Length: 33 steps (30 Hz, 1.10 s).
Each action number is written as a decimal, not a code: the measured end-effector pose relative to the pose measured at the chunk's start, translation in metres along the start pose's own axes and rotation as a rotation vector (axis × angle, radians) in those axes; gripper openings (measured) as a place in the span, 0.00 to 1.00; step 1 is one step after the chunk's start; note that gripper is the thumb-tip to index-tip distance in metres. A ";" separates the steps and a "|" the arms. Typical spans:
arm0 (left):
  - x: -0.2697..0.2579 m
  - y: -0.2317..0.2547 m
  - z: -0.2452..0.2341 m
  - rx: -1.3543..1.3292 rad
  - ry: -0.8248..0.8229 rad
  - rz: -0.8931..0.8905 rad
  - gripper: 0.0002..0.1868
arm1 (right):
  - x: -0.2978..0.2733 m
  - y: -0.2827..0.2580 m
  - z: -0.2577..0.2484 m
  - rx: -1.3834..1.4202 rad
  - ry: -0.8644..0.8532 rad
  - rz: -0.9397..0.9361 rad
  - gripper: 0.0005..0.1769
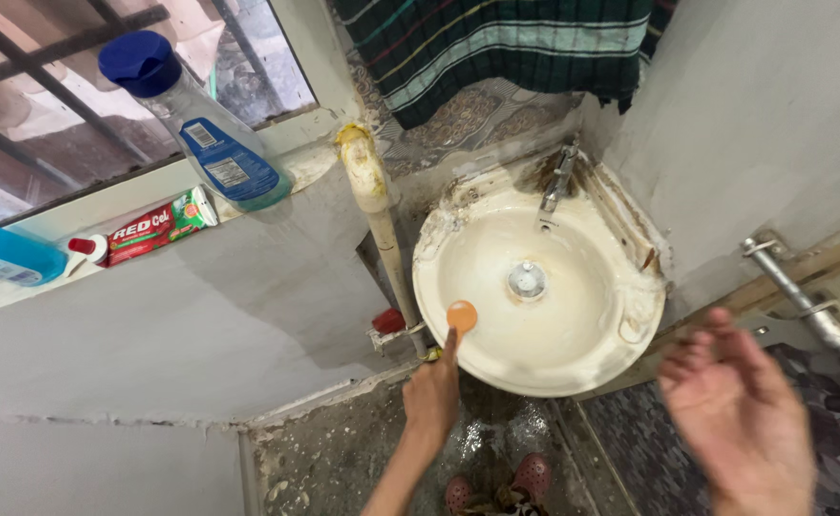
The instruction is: The person cleans a sink using a toothbrush and water, scrubbing the surface and rinsing it.
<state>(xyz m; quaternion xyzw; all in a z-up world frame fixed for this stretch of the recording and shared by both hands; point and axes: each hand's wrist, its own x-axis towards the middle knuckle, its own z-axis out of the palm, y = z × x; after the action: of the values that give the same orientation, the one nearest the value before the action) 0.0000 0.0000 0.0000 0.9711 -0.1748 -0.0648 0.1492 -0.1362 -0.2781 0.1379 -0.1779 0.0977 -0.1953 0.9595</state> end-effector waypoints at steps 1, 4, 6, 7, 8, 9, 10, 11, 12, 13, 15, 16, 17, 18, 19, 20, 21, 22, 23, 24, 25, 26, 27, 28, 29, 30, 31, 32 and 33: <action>0.007 0.004 -0.003 -0.079 0.034 -0.016 0.35 | 0.004 0.006 -0.001 -0.028 -0.031 0.022 0.10; 0.011 0.022 -0.009 -0.279 0.149 -0.017 0.30 | 0.017 0.048 -0.008 -0.567 0.202 0.093 0.19; 0.004 0.044 -0.011 -0.361 0.245 0.036 0.28 | 0.017 0.088 -0.021 -0.996 0.292 0.251 0.19; 0.000 0.053 -0.014 -0.422 0.182 0.010 0.30 | 0.011 0.104 -0.031 -1.235 0.266 0.367 0.21; -0.011 0.063 -0.017 -0.482 0.119 -0.015 0.32 | 0.010 0.124 -0.042 -1.300 0.096 0.323 0.22; -0.018 0.073 -0.021 -0.543 0.056 -0.043 0.35 | 0.010 0.139 -0.054 -1.361 -0.077 0.282 0.24; -0.021 0.081 -0.025 -0.593 0.072 0.012 0.36 | 0.007 0.145 -0.066 -1.427 -0.054 0.241 0.24; -0.029 0.084 -0.028 -0.637 0.091 0.064 0.37 | 0.005 0.156 -0.077 -1.488 -0.035 0.202 0.24; -0.035 0.088 -0.030 -0.680 0.109 0.117 0.38 | 0.004 0.164 -0.087 -1.548 -0.014 0.161 0.24; -0.039 0.090 -0.032 -0.670 0.072 0.085 0.37 | 0.004 0.168 -0.096 -1.484 0.023 0.162 0.24; -0.045 0.095 -0.033 -0.655 -0.004 0.022 0.35 | 0.011 0.168 -0.108 -1.361 0.099 0.166 0.24; -0.047 0.093 -0.033 -0.679 -0.052 0.029 0.34 | 0.013 0.169 -0.113 -1.291 0.161 0.213 0.23; -0.050 0.093 -0.031 -0.707 -0.101 0.035 0.33 | 0.016 0.166 -0.116 -1.223 0.226 0.260 0.22; -0.053 0.092 -0.029 -0.734 -0.151 0.042 0.32 | 0.016 0.164 -0.120 -1.154 0.290 0.306 0.21; -0.057 0.091 -0.029 -0.730 -0.192 0.099 0.35 | 0.017 0.163 -0.123 -1.133 0.268 0.283 0.21; -0.060 0.088 -0.028 -0.725 -0.233 0.156 0.39 | 0.018 0.161 -0.125 -1.112 0.246 0.260 0.20; -0.063 0.085 -0.029 -0.717 -0.272 0.214 0.42 | 0.020 0.161 -0.126 -1.090 0.222 0.236 0.20; -0.066 0.081 -0.031 -0.770 -0.251 0.276 0.44 | 0.022 0.161 -0.127 -1.140 0.225 0.214 0.20; -0.071 0.075 -0.033 -0.824 -0.233 0.336 0.45 | 0.023 0.159 -0.127 -1.191 0.231 0.195 0.20; -0.074 0.069 -0.036 -0.877 -0.216 0.398 0.46 | 0.023 0.159 -0.126 -1.242 0.236 0.176 0.20; -0.079 0.062 -0.038 -0.908 -0.235 0.329 0.43 | 0.025 0.155 -0.124 -1.309 0.168 0.150 0.20; -0.084 0.055 -0.040 -0.938 -0.256 0.260 0.40 | 0.030 0.148 -0.120 -1.375 0.099 0.125 0.21; -0.086 0.049 -0.040 -0.970 -0.281 0.200 0.38 | 0.031 0.142 -0.114 -1.443 0.034 0.092 0.22; -0.086 0.044 -0.040 -0.964 -0.242 0.169 0.34 | 0.032 0.136 -0.106 -1.643 0.052 0.189 0.22; -0.085 0.036 -0.039 -0.955 -0.202 0.133 0.30 | 0.035 0.128 -0.097 -1.838 0.071 0.297 0.23; -0.085 0.029 -0.038 -0.946 -0.163 0.097 0.26 | 0.039 0.122 -0.087 -2.029 0.092 0.411 0.24; -0.083 0.018 -0.039 -0.910 -0.105 0.093 0.22 | 0.045 0.118 -0.079 -2.126 0.036 0.434 0.24; -0.082 0.008 -0.040 -0.874 -0.047 0.088 0.19 | 0.052 0.110 -0.073 -2.222 -0.023 0.458 0.24; -0.085 0.000 -0.041 -0.842 0.006 0.075 0.17 | 0.052 0.100 -0.073 -2.321 -0.084 0.494 0.24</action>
<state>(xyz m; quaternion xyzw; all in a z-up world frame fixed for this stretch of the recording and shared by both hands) -0.0718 0.0414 0.0452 0.8185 -0.1680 -0.1223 0.5356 -0.0738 -0.2355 0.0268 -0.9239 0.2164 0.2063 0.2389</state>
